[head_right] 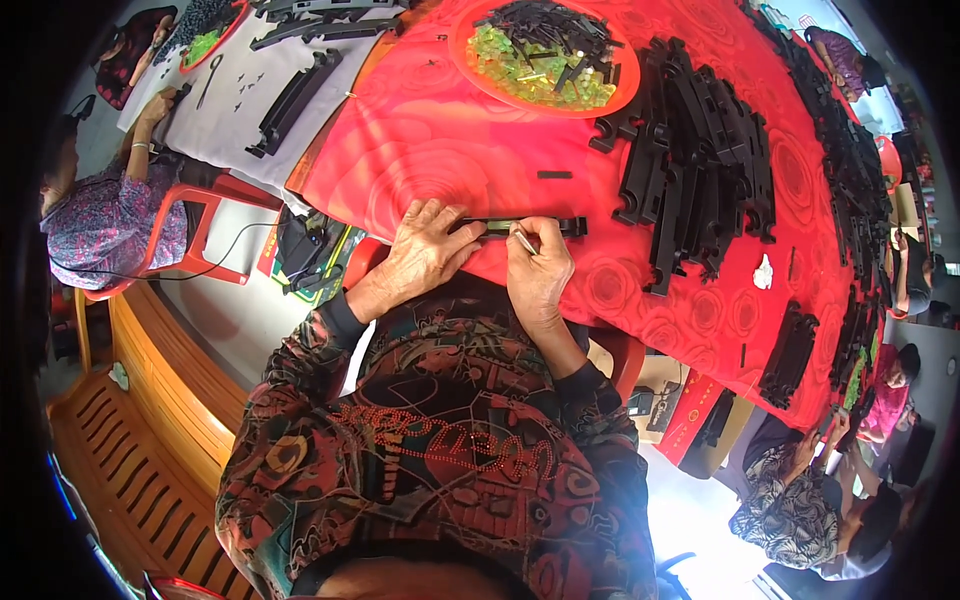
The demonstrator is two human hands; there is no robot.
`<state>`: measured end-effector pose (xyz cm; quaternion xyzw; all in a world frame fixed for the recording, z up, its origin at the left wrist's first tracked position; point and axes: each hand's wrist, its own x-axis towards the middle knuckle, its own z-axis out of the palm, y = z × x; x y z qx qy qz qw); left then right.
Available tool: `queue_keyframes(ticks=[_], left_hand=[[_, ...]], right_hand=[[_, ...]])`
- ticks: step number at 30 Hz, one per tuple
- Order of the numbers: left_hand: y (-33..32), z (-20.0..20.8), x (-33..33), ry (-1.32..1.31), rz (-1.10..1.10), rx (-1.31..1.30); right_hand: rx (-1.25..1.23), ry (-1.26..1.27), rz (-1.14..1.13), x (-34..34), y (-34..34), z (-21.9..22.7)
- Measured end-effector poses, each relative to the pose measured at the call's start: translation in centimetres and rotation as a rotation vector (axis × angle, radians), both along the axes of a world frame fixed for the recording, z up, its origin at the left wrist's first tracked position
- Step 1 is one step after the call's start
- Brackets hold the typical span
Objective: The person assembles level components by inserting bubble vials into black plastic frames and pressing them into place using a metal rod.
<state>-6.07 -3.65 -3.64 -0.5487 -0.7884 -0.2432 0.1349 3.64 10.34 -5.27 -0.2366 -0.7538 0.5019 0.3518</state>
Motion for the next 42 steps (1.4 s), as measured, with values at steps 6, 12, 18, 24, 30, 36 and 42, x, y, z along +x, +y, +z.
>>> queue_keyframes(ticks=[6,12,18,24,30,36,42], left_hand=[[0.1,-0.2,0.2,0.031,-0.009,-0.020],[0.2,-0.1,0.0,0.037,-0.008,-0.035],[0.3,0.7,-0.2,0.000,-0.055,-0.075],[0.4,0.8,-0.4,-0.007,-0.048,-0.033],[0.9,0.5,-0.7,-0.015,-0.083,-0.043],[1.2,0.9,-0.6,-0.073,-0.082,-0.094],[1.2,1.2,-0.6,-0.090,-0.118,-0.097]], right_hand=[[0.019,0.053,0.037,0.2,0.0,-0.1],[0.406,-0.069,0.002,0.6,-0.2,1.2],[0.639,-0.257,-0.005,1.1,-0.4,1.5],[0.703,-0.243,0.068,0.6,-0.2,0.9],[0.684,-0.333,0.146,1.0,0.4,1.9],[0.676,-0.411,0.250,0.8,1.1,2.9],[0.714,-0.402,0.256,0.7,1.1,2.4]])
